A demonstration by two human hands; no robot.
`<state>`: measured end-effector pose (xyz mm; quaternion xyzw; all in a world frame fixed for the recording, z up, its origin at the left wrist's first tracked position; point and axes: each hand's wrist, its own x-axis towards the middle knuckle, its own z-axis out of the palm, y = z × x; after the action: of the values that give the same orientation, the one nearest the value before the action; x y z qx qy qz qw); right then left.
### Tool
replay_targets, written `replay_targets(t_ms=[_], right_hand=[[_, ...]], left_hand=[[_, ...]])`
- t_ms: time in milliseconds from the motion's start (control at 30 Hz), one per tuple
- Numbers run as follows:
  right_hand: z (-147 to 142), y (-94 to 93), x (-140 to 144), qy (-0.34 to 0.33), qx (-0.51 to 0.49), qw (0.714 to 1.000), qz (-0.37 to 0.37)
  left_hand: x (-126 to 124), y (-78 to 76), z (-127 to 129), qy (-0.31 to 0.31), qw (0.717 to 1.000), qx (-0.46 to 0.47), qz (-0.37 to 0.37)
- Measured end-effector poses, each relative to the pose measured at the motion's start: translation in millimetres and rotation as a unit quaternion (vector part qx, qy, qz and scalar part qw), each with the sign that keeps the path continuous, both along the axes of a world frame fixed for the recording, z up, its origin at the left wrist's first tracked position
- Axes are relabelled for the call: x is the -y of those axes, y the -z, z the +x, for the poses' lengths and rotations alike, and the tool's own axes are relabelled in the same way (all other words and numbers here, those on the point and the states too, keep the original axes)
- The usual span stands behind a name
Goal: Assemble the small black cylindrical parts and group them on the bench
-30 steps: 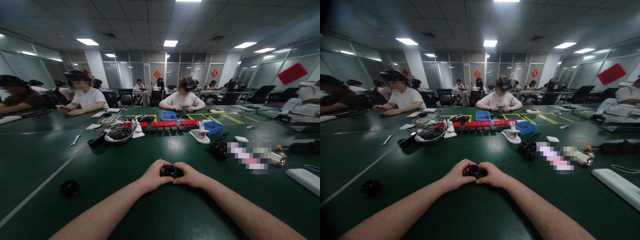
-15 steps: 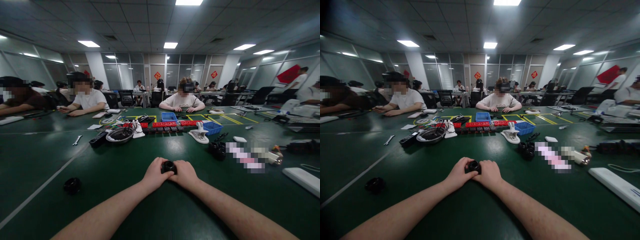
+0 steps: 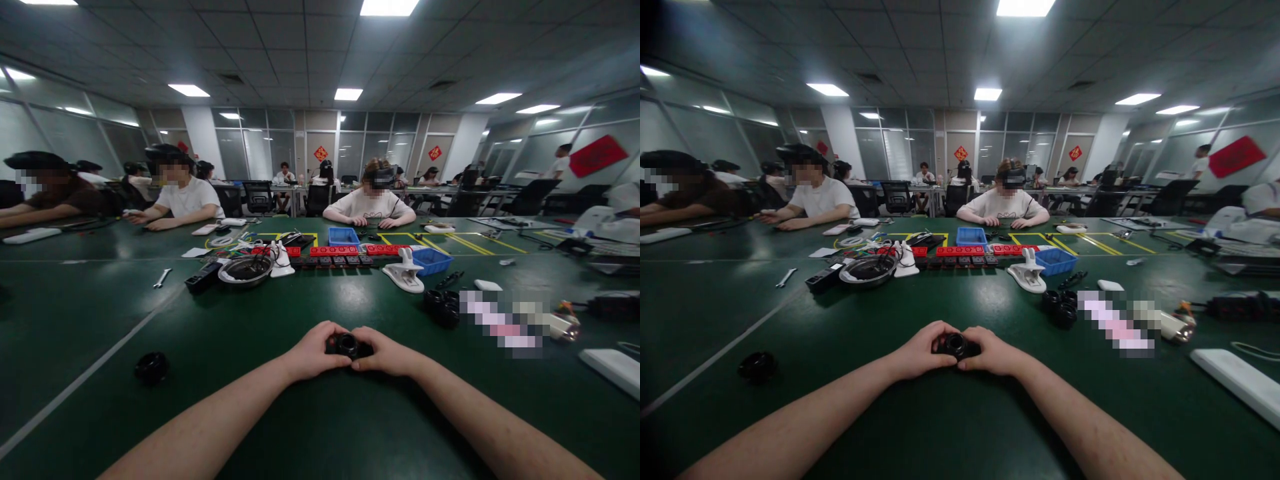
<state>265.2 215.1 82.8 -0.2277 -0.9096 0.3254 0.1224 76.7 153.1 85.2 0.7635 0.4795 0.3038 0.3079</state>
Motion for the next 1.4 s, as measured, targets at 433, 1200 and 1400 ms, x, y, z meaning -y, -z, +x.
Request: replay_targets(t_ms=[433,1200,1400], right_hand=[[0.0,-2.7,1.3,-0.01,-0.025,0.999,-0.033],[-24.4,7.3,22.9,0.237,0.116,0.947,0.182],[-21.6,6.2,25.3,0.21,0.062,0.958,0.185]], left_hand=[[1.4,-3.4,1.0,-0.001,1.0,0.003,0.0],[8.0,2.2,19.5,-0.151,0.987,0.004,0.049],[8.2,1.7,15.6,-0.132,0.99,-0.013,0.053]])
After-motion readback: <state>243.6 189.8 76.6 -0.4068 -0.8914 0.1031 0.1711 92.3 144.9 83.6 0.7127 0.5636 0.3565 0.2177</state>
